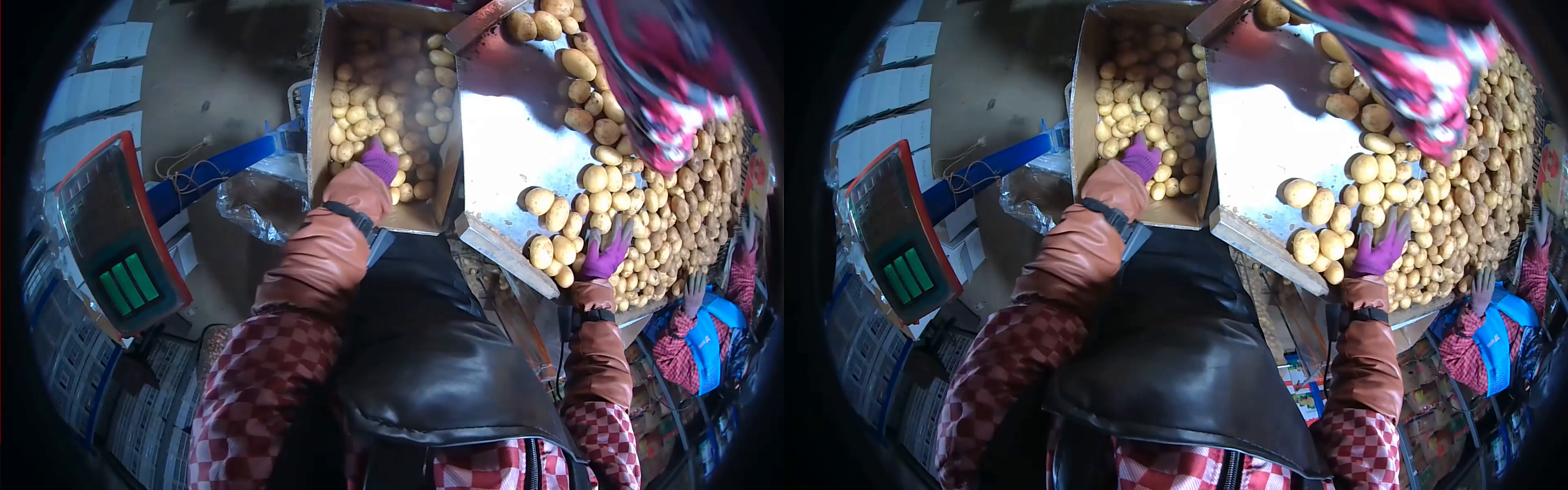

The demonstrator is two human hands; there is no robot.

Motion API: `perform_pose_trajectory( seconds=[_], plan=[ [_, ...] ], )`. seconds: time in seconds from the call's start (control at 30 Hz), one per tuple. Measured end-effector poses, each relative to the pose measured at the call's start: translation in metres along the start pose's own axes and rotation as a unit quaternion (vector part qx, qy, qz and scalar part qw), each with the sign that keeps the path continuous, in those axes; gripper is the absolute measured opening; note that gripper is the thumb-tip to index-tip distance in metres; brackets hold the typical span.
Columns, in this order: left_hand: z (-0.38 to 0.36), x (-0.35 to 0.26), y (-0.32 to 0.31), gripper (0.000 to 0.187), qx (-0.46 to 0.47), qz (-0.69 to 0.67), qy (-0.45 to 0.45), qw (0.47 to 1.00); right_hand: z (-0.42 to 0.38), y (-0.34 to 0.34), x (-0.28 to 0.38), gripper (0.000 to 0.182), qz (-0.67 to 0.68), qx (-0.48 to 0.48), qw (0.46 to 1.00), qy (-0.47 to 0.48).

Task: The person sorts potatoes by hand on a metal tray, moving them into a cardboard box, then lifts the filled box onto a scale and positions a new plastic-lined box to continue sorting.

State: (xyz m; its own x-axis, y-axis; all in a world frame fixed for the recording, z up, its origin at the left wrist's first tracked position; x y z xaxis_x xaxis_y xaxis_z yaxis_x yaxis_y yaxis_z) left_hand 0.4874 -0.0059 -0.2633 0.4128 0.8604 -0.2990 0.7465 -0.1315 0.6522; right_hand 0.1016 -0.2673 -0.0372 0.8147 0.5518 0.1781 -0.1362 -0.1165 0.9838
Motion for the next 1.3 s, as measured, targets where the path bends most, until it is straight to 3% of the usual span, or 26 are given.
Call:
perform_pose_trajectory(
  seconds=[0.17,0.7,1.17,1.23,1.27,1.3],
  plan=[
    [0.007,-0.015,0.002,0.032,0.026,0.077,0.018,0.997,0.0,-0.001,0.002,0.059,-0.006,0.012,1.0,-0.001],
    [0.006,-0.018,0.017,0.035,0.168,0.17,-0.126,0.963,-0.002,0.005,0.004,0.061,0.007,-0.008,1.0,0.003],
    [-0.047,-0.055,0.009,0.038,0.21,0.33,-0.133,0.911,-0.004,-0.001,-0.003,0.062,0.05,-0.018,0.999,-0.001],
    [-0.052,-0.063,0.012,0.038,0.214,0.331,-0.129,0.91,-0.004,-0.002,0.001,0.056,0.023,0.005,1.0,0.011],
    [-0.052,-0.055,0.016,0.05,0.209,0.27,-0.087,0.936,-0.004,-0.002,0.001,0.056,0.034,0.007,0.999,0.008],
    [-0.042,-0.049,0.008,0.048,0.17,0.206,-0.13,0.955,-0.003,-0.003,0.001,0.056,0.046,0.01,0.999,0.004]
  ],
)
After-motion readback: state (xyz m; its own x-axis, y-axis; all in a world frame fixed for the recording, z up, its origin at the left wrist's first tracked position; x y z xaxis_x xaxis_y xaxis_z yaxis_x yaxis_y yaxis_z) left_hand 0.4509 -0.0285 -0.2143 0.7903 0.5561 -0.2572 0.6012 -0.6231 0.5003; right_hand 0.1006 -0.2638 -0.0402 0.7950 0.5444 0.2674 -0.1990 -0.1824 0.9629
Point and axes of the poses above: each hand's wrist, its own z-axis towards the middle knuckle, its own y-axis out of the back of the hand, x = y × z, the point moved 8 cm from there along z, towards the middle knuckle, and after that the axes turned 5 degrees about x, right-handed, at the moved point
